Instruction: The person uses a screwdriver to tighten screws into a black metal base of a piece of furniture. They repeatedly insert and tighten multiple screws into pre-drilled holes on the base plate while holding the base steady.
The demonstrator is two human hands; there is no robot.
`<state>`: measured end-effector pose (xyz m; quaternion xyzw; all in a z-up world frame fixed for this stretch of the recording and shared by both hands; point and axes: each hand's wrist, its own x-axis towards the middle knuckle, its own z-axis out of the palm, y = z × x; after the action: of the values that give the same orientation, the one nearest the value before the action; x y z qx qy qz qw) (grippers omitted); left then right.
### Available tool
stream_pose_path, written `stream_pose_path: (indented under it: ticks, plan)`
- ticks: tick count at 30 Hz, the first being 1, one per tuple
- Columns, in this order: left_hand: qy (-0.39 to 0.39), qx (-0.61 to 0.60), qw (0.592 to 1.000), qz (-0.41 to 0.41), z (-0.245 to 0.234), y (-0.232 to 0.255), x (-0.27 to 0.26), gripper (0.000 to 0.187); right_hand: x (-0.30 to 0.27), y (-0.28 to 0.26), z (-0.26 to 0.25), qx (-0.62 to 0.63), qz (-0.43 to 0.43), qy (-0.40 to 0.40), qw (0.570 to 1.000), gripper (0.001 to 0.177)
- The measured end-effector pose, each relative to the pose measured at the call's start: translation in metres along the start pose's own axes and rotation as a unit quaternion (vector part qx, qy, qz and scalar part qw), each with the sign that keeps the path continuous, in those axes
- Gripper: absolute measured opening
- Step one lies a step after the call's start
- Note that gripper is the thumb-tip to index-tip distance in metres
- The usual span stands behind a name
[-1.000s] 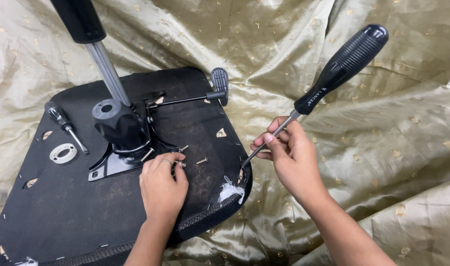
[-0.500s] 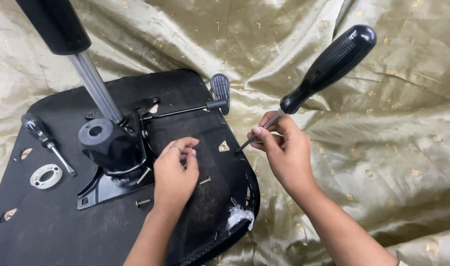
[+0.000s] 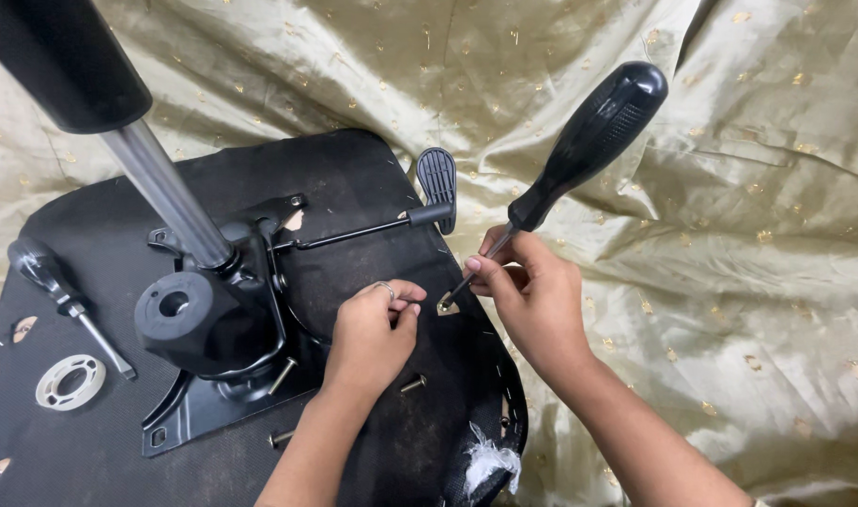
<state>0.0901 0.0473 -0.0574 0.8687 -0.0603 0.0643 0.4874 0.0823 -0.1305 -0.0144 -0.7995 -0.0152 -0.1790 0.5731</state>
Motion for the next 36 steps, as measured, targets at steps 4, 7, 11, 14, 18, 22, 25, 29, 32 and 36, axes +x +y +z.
stream_pose_path:
  ticks: [4, 7, 11, 14, 18, 22, 25, 29, 32, 36]
  plan:
    - [-0.034, 0.042, 0.998, -0.013, 0.002, 0.004, 0.004, 0.017, 0.002, -0.001, 0.001, -0.018, -0.028, -0.016, 0.999, 0.012]
    - [-0.041, 0.063, 0.997, -0.011, 0.002, 0.004, 0.004, 0.018, 0.000, -0.002, 0.004, -0.041, -0.040, -0.021, 0.998, 0.011]
    - [-0.040, 0.068, 0.997, 0.013, 0.001, 0.003, 0.003, 0.021, -0.002, -0.003, 0.005, -0.054, -0.054, -0.026, 0.997, 0.011]
    - [-0.033, 0.076, 0.995, 0.047, 0.002, 0.002, 0.001, 0.021, -0.003, -0.004, 0.003, -0.041, -0.057, -0.029, 0.997, 0.011]
    - [-0.021, 0.085, 0.994, 0.066, 0.003, 0.000, -0.001, 0.021, -0.003, -0.002, 0.002, -0.051, -0.046, -0.029, 0.997, 0.011]
    - [-0.020, 0.089, 0.993, 0.072, 0.005, 0.000, -0.003, 0.023, 0.000, 0.000, -0.003, -0.041, -0.085, -0.042, 0.995, 0.010]
    - [-0.024, 0.102, 0.991, 0.089, 0.007, 0.001, -0.002, 0.026, 0.006, 0.003, -0.005, -0.050, -0.068, -0.052, 0.995, 0.011]
    - [-0.018, 0.106, 0.992, 0.071, 0.010, 0.002, -0.001, 0.024, 0.011, 0.005, -0.005, -0.047, -0.076, -0.053, 0.995, 0.013]
    - [-0.016, 0.113, 0.992, 0.050, 0.012, 0.003, 0.001, 0.022, 0.014, 0.006, -0.007, -0.051, -0.072, -0.069, 0.994, 0.014]
    - [-0.012, 0.123, 0.991, 0.043, 0.013, 0.003, 0.004, 0.020, 0.015, 0.006, -0.009, -0.075, -0.077, -0.079, 0.991, 0.014]
